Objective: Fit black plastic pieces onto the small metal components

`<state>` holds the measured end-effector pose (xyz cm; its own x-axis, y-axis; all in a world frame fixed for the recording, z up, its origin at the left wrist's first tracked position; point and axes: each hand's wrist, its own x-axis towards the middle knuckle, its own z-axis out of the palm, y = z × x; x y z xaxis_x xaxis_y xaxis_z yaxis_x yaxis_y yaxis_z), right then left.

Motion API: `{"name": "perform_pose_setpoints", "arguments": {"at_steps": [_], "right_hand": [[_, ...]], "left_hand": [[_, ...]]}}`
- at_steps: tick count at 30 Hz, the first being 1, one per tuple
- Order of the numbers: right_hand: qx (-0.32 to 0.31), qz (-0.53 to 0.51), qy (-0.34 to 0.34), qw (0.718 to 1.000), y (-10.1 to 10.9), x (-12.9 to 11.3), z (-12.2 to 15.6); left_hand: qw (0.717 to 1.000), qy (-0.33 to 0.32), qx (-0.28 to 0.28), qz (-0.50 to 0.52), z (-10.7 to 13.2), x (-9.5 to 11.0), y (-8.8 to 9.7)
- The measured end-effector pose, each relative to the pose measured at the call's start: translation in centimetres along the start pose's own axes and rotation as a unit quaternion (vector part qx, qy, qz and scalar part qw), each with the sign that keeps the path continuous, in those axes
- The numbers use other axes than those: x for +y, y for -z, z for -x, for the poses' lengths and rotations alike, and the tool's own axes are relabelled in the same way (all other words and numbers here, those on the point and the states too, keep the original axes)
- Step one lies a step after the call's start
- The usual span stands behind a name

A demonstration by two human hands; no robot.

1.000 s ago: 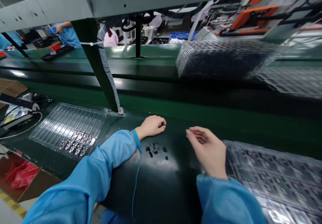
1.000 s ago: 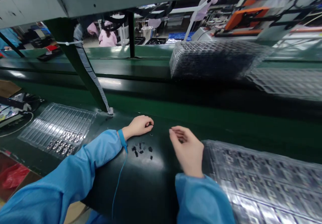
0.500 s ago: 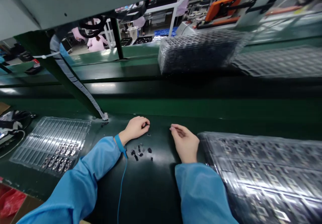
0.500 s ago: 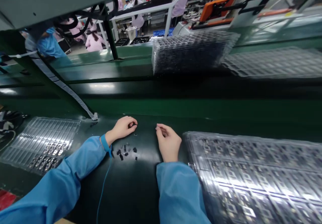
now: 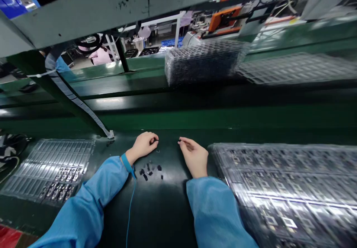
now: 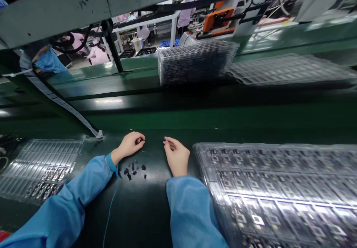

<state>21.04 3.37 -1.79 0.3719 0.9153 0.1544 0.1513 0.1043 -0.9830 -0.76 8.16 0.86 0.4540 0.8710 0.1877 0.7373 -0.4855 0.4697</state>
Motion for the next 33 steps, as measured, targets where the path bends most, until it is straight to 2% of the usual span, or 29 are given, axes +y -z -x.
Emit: {"name": "perform_pose_setpoints", "arguments": {"at_steps": [9, 18, 33], "right_hand": [[-0.001, -0.012, -0.022, 1.000, -0.08, -0.01, 0.03], [0.000, 0.020, -0.054, 0.998, -0.10, 0.29, -0.27], [0.003, 0.037, -0.040, 0.999, -0.09, 0.17, -0.18]], "left_hand": [[1.000, -0.014, 0.006, 0.002, -0.10, -0.20, -0.14], [0.999, -0.023, -0.002, -0.022, -0.23, -0.86, -0.37], [0.999, -0.022, -0.015, -0.021, -0.26, -0.85, -0.19]]}}
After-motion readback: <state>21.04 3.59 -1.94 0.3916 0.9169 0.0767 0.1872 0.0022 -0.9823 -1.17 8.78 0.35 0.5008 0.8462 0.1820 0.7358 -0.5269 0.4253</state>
